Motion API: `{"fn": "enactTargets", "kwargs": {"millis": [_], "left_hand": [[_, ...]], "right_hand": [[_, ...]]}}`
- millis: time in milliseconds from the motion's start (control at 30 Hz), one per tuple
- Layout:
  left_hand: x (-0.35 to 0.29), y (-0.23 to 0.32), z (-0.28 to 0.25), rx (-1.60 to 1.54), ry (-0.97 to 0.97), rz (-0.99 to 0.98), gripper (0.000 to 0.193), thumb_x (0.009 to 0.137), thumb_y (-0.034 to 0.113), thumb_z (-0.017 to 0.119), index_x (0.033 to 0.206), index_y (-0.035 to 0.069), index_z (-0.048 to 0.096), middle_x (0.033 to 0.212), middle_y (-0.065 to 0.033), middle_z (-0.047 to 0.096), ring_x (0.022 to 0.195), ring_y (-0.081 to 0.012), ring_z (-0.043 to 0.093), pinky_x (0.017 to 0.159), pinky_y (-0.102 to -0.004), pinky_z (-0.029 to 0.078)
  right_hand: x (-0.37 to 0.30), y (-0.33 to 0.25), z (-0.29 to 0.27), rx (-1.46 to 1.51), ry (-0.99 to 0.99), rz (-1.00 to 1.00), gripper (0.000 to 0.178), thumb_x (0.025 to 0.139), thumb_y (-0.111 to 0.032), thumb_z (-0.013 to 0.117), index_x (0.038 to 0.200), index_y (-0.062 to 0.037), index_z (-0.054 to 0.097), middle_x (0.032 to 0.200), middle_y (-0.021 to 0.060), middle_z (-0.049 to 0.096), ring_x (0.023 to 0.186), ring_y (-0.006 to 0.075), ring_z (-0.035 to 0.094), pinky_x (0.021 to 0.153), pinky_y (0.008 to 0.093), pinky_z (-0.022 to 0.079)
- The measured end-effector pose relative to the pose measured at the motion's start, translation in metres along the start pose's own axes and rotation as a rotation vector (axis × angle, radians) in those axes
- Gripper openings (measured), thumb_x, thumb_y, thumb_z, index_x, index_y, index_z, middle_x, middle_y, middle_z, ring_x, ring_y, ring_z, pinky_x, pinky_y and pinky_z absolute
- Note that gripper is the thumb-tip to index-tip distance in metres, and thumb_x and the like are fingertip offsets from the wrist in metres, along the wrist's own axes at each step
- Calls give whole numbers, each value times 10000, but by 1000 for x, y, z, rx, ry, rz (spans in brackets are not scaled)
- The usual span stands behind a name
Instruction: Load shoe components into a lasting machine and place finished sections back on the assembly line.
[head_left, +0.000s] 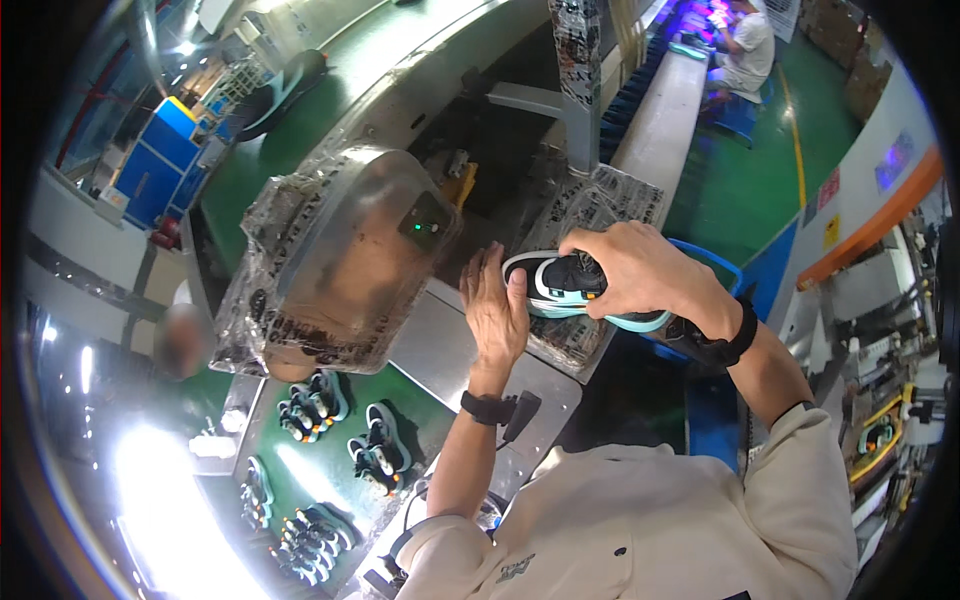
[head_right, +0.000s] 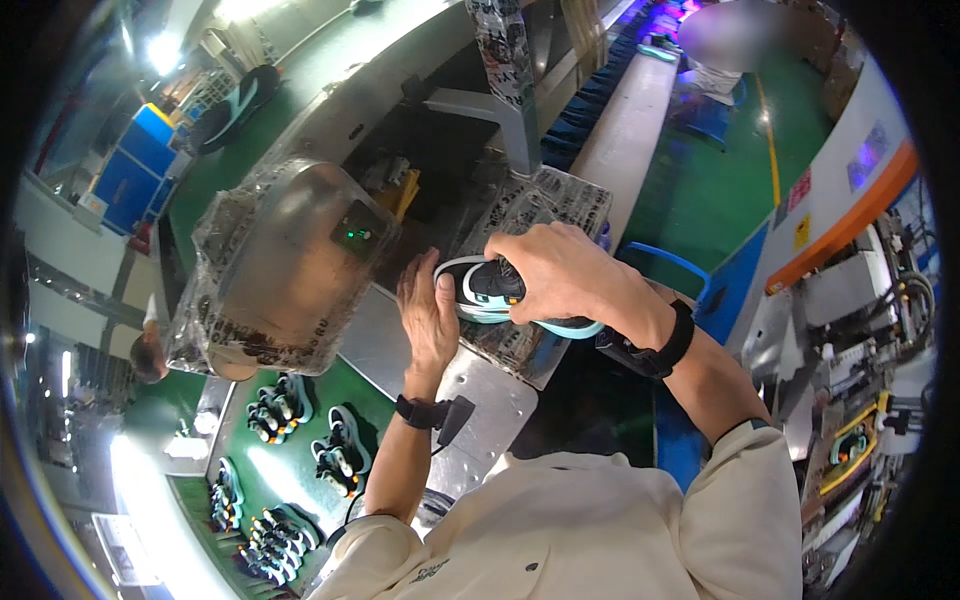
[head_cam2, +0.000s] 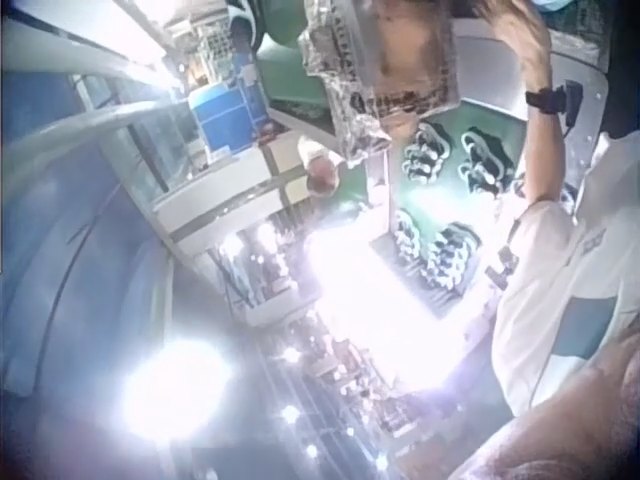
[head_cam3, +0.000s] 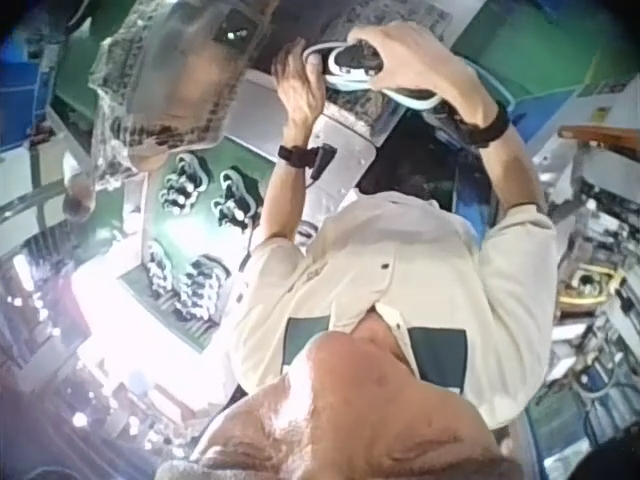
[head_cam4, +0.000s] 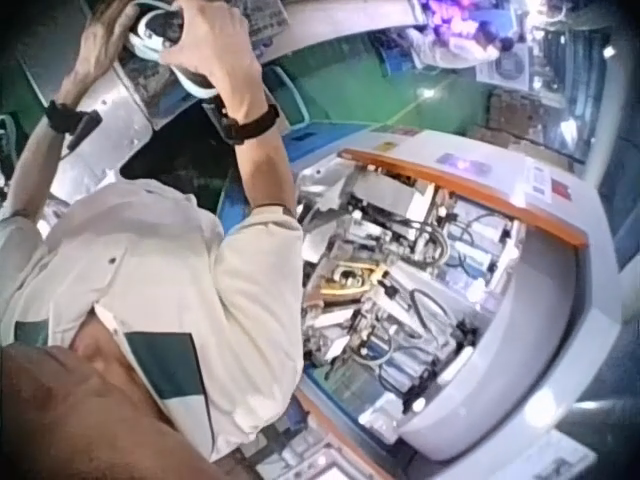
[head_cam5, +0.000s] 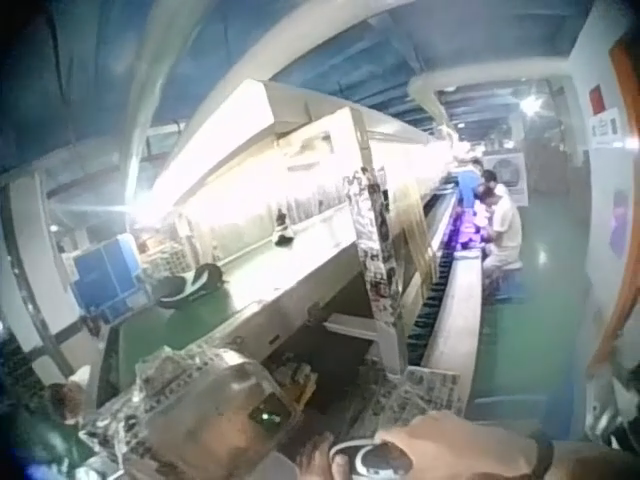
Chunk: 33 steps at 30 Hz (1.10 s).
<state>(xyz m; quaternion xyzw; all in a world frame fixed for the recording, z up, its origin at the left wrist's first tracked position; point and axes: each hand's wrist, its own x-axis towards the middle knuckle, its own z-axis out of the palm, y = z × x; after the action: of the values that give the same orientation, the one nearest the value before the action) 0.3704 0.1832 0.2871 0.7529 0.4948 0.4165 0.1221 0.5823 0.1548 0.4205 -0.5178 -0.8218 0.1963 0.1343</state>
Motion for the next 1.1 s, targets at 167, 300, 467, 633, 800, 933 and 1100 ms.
{"fn": "enactTargets", "kwargs": {"millis": [167,300,467,633,800,933,1100], "left_hand": [[-3,-4,-10,120,20,82,692,961,534,498,1347,-40,468,1350,-290,503,1315,-450,412,1133,-553,247],[-5,-2,-8,218,-40,212,622,956,474,550,1304,-41,521,1376,-266,507,1324,-447,414,1133,-566,246],[-39,60,-6,-276,-345,52,574,965,323,597,1346,-92,489,1397,-281,498,1340,-427,418,1143,-524,229],[-100,179,34,-938,-726,-129,629,976,284,599,1443,-66,365,1346,-207,537,1244,-282,518,1048,-362,399],[-144,337,70,-1238,-1182,-244,492,999,248,548,1382,-44,444,1267,-144,601,1110,-211,617,948,-343,500],[-189,416,139,-1090,-1502,78,613,1035,321,499,1502,-28,311,1408,-145,498,1263,-212,497,1062,-340,391],[-243,564,236,-992,-1706,95,561,1014,410,525,1413,23,452,1318,-103,561,1154,-199,578,960,-356,468]], "right_hand": [[-13,-7,15,29,237,79,524,650,-202,788,1118,-47,610,895,209,703,884,401,682,814,451,533],[-34,-3,25,94,407,176,570,644,-217,826,1141,-70,588,905,199,700,882,390,682,789,437,531],[-119,14,74,521,854,308,648,670,-282,820,1213,-17,585,1109,207,673,1016,309,668,908,378,511],[-239,-5,102,1193,1195,519,622,748,-53,779,1312,2,525,1203,78,609,1190,157,533,1018,334,446],[-402,-6,86,1018,1490,508,688,732,-106,791,1362,-76,514,1250,67,590,1198,155,519,1025,324,436],[-524,-26,68,827,1730,886,693,691,-139,804,1328,-74,537,1199,93,603,1120,192,558,1018,325,422],[-661,-32,78,461,2048,1050,665,690,-117,772,1308,-43,539,1156,80,623,1043,164,589,952,305,462]]}}
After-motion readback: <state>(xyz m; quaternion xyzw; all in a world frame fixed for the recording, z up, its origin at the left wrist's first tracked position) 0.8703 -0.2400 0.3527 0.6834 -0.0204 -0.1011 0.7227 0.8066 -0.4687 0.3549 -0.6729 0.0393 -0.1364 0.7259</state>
